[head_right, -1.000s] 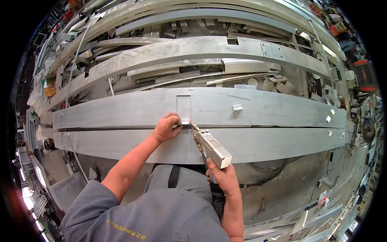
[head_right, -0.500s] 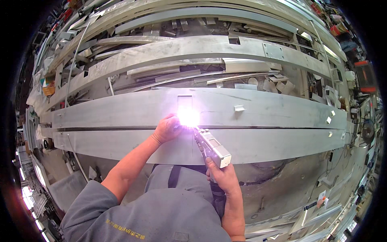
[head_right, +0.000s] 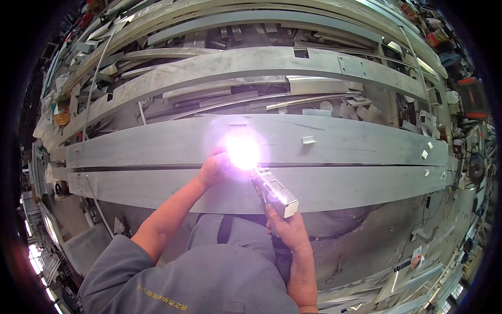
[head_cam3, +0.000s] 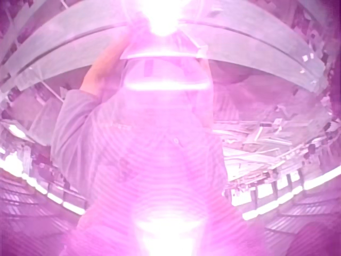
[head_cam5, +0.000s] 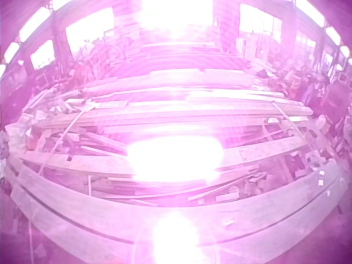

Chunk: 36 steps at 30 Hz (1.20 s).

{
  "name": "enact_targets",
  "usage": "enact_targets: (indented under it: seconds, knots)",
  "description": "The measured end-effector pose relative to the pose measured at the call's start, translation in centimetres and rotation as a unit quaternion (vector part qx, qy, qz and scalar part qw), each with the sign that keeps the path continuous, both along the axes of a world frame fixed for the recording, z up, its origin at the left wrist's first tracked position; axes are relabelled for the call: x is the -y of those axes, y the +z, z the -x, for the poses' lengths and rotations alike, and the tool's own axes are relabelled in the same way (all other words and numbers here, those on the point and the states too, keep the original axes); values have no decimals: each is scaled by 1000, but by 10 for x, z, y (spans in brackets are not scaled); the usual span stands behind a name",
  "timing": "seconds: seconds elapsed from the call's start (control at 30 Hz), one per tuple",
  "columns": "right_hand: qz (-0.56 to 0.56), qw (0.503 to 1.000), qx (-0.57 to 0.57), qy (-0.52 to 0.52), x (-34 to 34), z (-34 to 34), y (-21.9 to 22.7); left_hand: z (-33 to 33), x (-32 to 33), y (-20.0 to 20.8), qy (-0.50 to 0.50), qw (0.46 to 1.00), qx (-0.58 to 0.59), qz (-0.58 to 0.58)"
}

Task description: The person places small metal brackets onto a large metal sheet and uses a handheld welding tool to tack weld them in place. The person repeats this process for several brackets along the sheet.

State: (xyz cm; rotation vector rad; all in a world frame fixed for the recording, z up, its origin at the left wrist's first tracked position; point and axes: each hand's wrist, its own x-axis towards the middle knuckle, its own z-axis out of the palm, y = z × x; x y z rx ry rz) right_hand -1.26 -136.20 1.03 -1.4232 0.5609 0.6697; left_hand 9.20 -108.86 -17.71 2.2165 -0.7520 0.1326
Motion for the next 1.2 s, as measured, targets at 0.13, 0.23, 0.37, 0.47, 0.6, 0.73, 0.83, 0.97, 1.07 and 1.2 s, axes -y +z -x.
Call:
enact_targets:
  seconds: [0.13,0.23,0.37,0.47,0.6,0.73,0.83,0.97,1.07,1.2]
  knots:
    - [8,1000,-17,6,4,3,-2,-1,10,28,39,999,30,-9]
    - [8,1000,-19,4,4,3,-1,-1,7,24,37,999,17,-9]
    - [-5,1000,-17,-14,3,5,-1,-1,7,17,39,999,5,21]
    - [-16,999,-21,-34,2,7,6,-2,6,17,35,999,-17,28]
    - [-30,995,-31,-92,11,16,20,-1,6,20,31,999,-28,33]
    - [-18,994,-2,-110,23,22,26,2,5,24,32,999,-39,15]
    - [-21,993,20,-113,29,30,24,6,8,37,46,999,10,2]
    - [-13,989,65,-132,37,40,35,42,34,67,-2,999,11,33]
    - [-21,986,98,-135,50,35,49,102,113,119,-296,862,-391,125]
    - [38,976,176,-122,60,1,92,164,197,168,-434,528,-700,207]
